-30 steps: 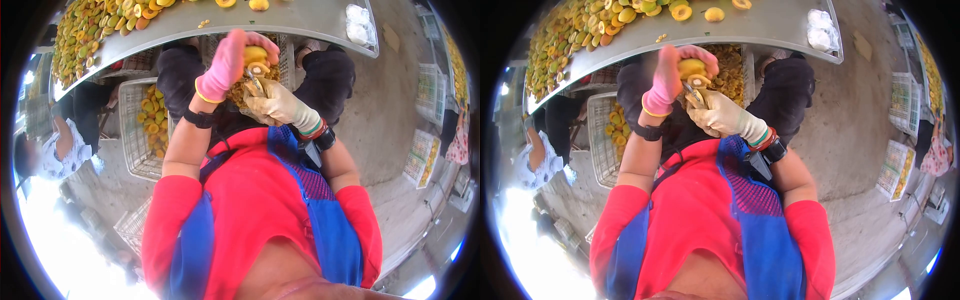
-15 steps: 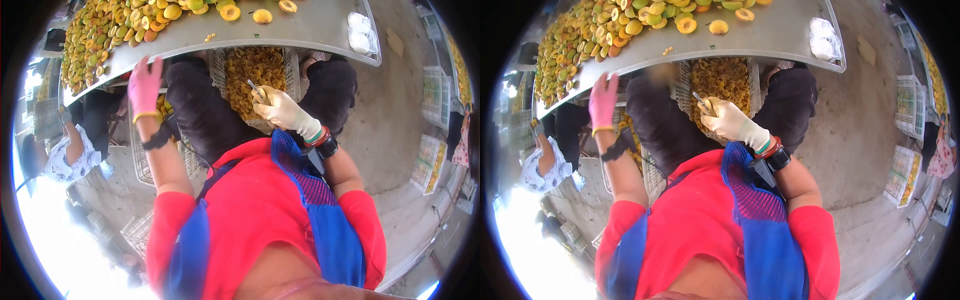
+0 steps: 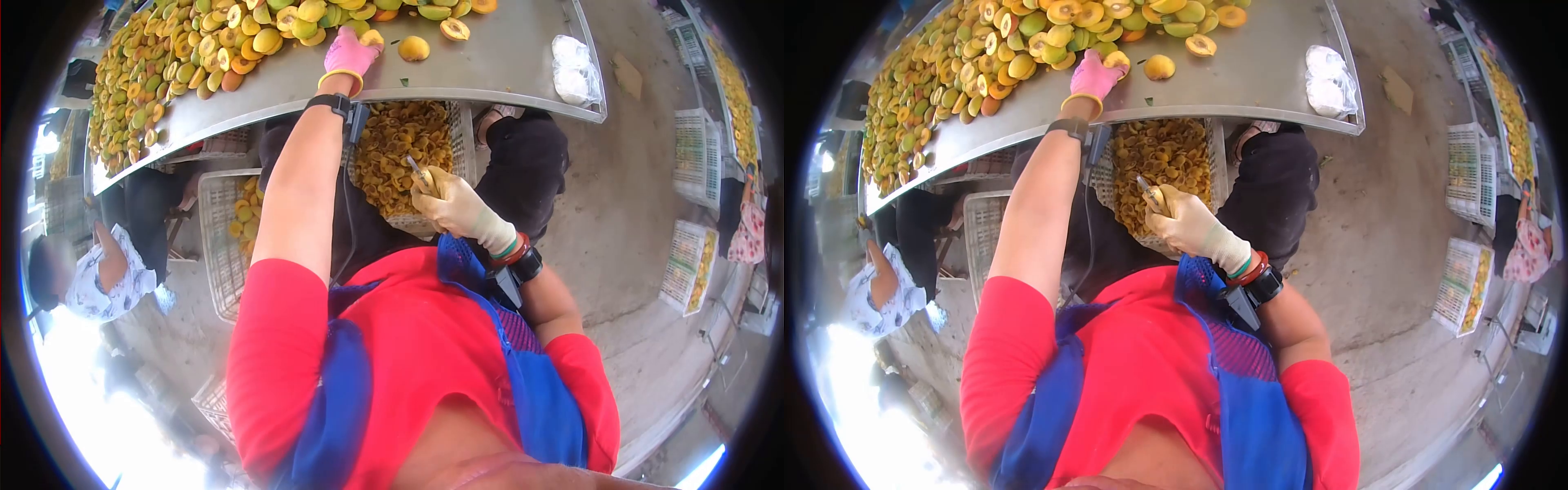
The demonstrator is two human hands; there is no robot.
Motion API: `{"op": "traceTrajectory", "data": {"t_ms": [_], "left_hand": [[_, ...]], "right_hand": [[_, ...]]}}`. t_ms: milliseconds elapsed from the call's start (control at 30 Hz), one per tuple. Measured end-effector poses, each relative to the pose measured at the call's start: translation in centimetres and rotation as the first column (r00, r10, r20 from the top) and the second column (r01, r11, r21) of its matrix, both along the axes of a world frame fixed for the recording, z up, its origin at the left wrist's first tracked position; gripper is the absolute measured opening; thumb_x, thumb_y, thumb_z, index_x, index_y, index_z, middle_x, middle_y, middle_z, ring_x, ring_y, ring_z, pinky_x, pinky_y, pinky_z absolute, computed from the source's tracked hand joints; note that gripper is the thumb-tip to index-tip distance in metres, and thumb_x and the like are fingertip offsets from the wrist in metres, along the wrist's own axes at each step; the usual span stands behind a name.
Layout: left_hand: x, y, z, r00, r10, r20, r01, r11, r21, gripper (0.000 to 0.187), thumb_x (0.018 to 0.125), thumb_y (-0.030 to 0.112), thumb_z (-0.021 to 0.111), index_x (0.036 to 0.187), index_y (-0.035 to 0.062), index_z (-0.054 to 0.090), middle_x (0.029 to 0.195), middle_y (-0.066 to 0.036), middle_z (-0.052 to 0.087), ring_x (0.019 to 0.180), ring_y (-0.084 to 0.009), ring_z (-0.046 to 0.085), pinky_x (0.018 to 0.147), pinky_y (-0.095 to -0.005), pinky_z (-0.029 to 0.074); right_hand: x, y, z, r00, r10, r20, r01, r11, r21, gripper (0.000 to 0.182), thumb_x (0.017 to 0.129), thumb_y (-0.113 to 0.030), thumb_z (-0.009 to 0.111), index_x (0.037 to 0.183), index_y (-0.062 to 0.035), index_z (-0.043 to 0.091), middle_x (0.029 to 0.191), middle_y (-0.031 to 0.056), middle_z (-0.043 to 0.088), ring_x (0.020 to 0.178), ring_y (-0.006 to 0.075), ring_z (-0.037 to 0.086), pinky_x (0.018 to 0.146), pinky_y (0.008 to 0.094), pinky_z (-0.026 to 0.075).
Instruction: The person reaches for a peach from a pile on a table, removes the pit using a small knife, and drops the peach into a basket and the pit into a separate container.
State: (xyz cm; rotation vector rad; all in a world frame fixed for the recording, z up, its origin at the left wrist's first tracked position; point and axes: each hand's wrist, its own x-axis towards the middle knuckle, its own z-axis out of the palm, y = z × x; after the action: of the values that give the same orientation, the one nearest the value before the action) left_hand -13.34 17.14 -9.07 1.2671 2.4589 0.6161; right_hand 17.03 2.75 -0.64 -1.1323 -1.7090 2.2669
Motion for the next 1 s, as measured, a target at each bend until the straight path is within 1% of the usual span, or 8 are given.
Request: {"op": "traceTrajectory", "data": {"t_ms": [133, 267, 333, 433, 500, 567, 700, 1000], "left_hand": [[1.5, -2.2, 2.4, 0.957, -0.143, 0.253, 0.104, 0.982, 0.160, 0.064, 0.081, 0.038, 0.075, 0.129, 0.0020, 0.051, 0.115, -0.015, 0.069, 0.103, -0.0257, 0.069, 0.088, -0.0364, 0.053], [4.5, -8.5, 6.7, 0.564, -0.308, 0.766, 0.069, 0.942, 0.328, 0.054, 0.088, 0.032, 0.070, 0.128, 0.0018, 0.052, 0.109, -0.012, 0.069, 0.084, -0.0142, 0.064, 0.064, -0.0233, 0.047], [6.5, -11.4, 8.2, 0.353, -0.369, 0.860, -0.004, 0.918, 0.396, 0.047, 0.092, 0.029, 0.064, 0.127, 0.0020, 0.052, 0.108, -0.012, 0.069, 0.079, -0.0107, 0.062, 0.058, -0.0207, 0.042], [8.6, -14.3, 9.9, 0.310, -0.441, 0.842, -0.004, 0.885, 0.465, 0.041, 0.099, 0.033, 0.056, 0.127, 0.0033, 0.053, 0.108, -0.011, 0.069, 0.081, -0.0105, 0.061, 0.059, -0.0217, 0.044], [9.9, -15.7, 10.9, 0.369, -0.466, 0.805, 0.001, 0.866, 0.501, 0.042, 0.102, 0.037, 0.050, 0.127, 0.0038, 0.053, 0.108, -0.010, 0.069, 0.083, -0.0104, 0.061, 0.059, -0.0212, 0.044], [11.2, -16.4, 11.7, 0.455, -0.504, 0.734, 0.028, 0.832, 0.554, 0.049, 0.107, 0.045, 0.039, 0.127, 0.0030, 0.053, 0.109, -0.010, 0.068, 0.088, -0.0115, 0.062, 0.067, -0.0226, 0.049], [12.3, -16.7, 10.8, 0.567, -0.566, 0.598, 0.035, 0.742, 0.669, 0.053, 0.107, 0.048, 0.037, 0.126, 0.0001, 0.053, 0.109, -0.011, 0.068, 0.093, -0.0136, 0.063, 0.081, -0.0266, 0.051], [14.4, -16.8, 9.8, 0.742, -0.573, 0.348, 0.047, 0.562, 0.826, 0.039, 0.109, 0.032, 0.040, 0.120, -0.0018, 0.055, 0.104, -0.010, 0.069, 0.094, -0.0132, 0.061, 0.087, -0.0273, 0.049]], "right_hand": [[-0.3, 0.0, -1.9, 0.988, -0.107, -0.109, 0.133, 0.954, 0.269, 0.015, 0.092, -0.014, 0.063, 0.097, -0.0039, 0.054, 0.067, 0.0030, 0.053, 0.054, 0.0108, 0.052, 0.049, 0.0305, 0.042], [-0.7, 0.4, -2.7, 0.949, -0.165, -0.269, 0.277, 0.844, 0.459, 0.015, 0.092, -0.012, 0.064, 0.099, -0.0033, 0.054, 0.067, 0.0101, 0.055, 0.056, 0.0199, 0.058, 0.054, 0.0364, 0.046], [-1.5, 1.7, -0.2, 0.964, -0.154, -0.216, 0.238, 0.862, 0.448, 0.016, 0.092, -0.011, 0.063, 0.100, -0.0026, 0.053, 0.066, 0.0137, 0.057, 0.055, 0.0289, 0.061, 0.053, 0.0398, 0.046], [-2.3, 2.0, 0.8, 0.969, -0.100, -0.224, 0.228, 0.707, 0.669, 0.015, 0.091, -0.010, 0.063, 0.098, -0.0021, 0.051, 0.065, 0.0178, 0.057, 0.056, 0.0357, 0.062, 0.052, 0.0428, 0.046], [-2.5, 1.9, 0.7, 0.974, -0.027, -0.226, 0.200, 0.580, 0.790, 0.017, 0.090, -0.009, 0.063, 0.098, -0.0018, 0.051, 0.065, 0.0196, 0.058, 0.058, 0.0390, 0.062, 0.052, 0.0440, 0.046], [-2.5, 1.6, 0.5, 0.985, -0.014, -0.174, 0.159, 0.487, 0.859, 0.015, 0.089, -0.004, 0.063, 0.099, -0.0003, 0.052, 0.072, 0.0149, 0.054, 0.058, 0.0295, 0.056, 0.054, 0.0374, 0.045], [-2.3, 0.4, 1.4, 0.973, -0.133, -0.191, 0.229, 0.692, 0.685, 0.015, 0.088, -0.002, 0.063, 0.099, 0.0000, 0.053, 0.073, 0.0130, 0.052, 0.059, 0.0271, 0.055, 0.055, 0.0354, 0.045], [-1.9, -0.3, 2.2, 0.944, -0.169, -0.282, 0.317, 0.692, 0.648, 0.019, 0.087, -0.004, 0.065, 0.097, -0.0008, 0.049, 0.070, 0.0178, 0.055, 0.061, 0.0359, 0.058, 0.058, 0.0399, 0.047]]}}
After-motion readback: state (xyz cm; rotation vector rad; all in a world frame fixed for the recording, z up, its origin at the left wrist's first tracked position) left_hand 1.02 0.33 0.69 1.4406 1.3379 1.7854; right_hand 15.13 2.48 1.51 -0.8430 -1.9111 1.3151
